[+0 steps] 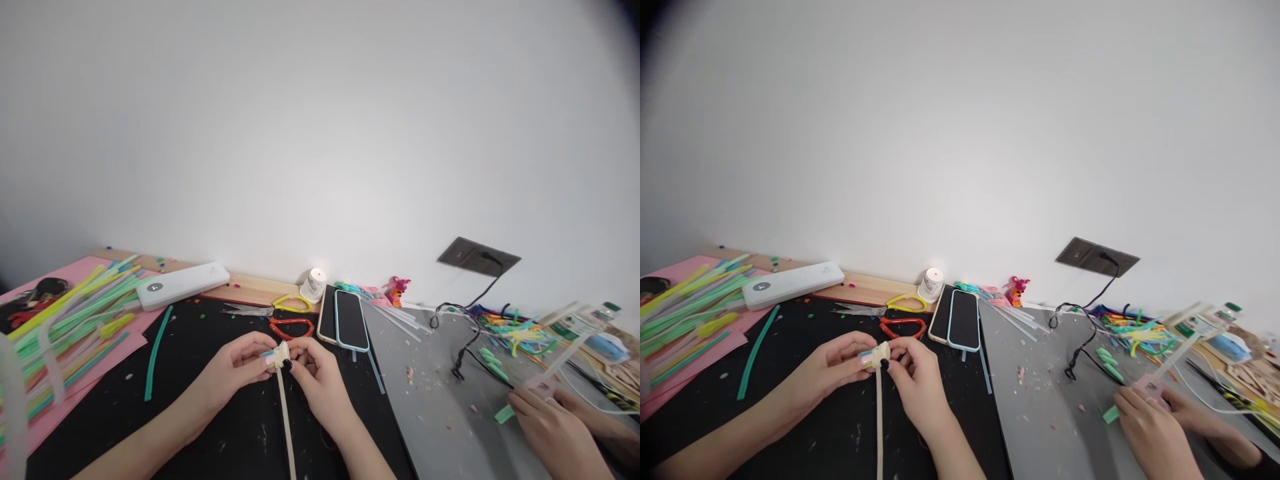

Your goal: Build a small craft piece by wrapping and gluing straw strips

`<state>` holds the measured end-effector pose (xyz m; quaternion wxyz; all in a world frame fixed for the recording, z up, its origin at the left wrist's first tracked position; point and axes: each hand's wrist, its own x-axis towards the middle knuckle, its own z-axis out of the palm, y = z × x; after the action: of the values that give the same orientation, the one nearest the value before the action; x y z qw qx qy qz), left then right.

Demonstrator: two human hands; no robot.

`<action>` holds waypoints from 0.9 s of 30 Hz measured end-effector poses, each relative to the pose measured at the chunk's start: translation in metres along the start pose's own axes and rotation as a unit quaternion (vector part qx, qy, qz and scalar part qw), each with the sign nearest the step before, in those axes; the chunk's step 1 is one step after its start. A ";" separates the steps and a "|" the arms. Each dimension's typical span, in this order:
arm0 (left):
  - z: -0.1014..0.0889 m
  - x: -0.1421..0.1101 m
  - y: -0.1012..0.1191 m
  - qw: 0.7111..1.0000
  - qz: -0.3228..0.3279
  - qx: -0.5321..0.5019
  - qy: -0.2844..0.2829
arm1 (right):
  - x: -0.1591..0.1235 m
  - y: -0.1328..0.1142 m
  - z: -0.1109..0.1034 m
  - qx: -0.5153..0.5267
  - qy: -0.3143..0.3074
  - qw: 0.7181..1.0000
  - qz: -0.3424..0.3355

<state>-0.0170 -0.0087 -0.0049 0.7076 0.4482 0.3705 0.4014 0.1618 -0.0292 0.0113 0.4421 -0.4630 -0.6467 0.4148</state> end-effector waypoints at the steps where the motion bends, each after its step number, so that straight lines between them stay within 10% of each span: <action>1: 0.000 0.000 0.000 1.000 -0.001 0.002 0.001 | 0.000 0.000 0.000 0.002 -0.001 1.000 0.002; 27: 0.005 -0.004 0.008 1.000 0.000 0.026 0.009 | -0.003 -0.001 0.003 -0.077 0.004 0.997 -0.017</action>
<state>-0.0158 -0.0122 0.0052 0.6925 0.4623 0.3874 0.3959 0.1595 -0.0323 0.0114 0.4150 -0.4862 -0.6826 0.3543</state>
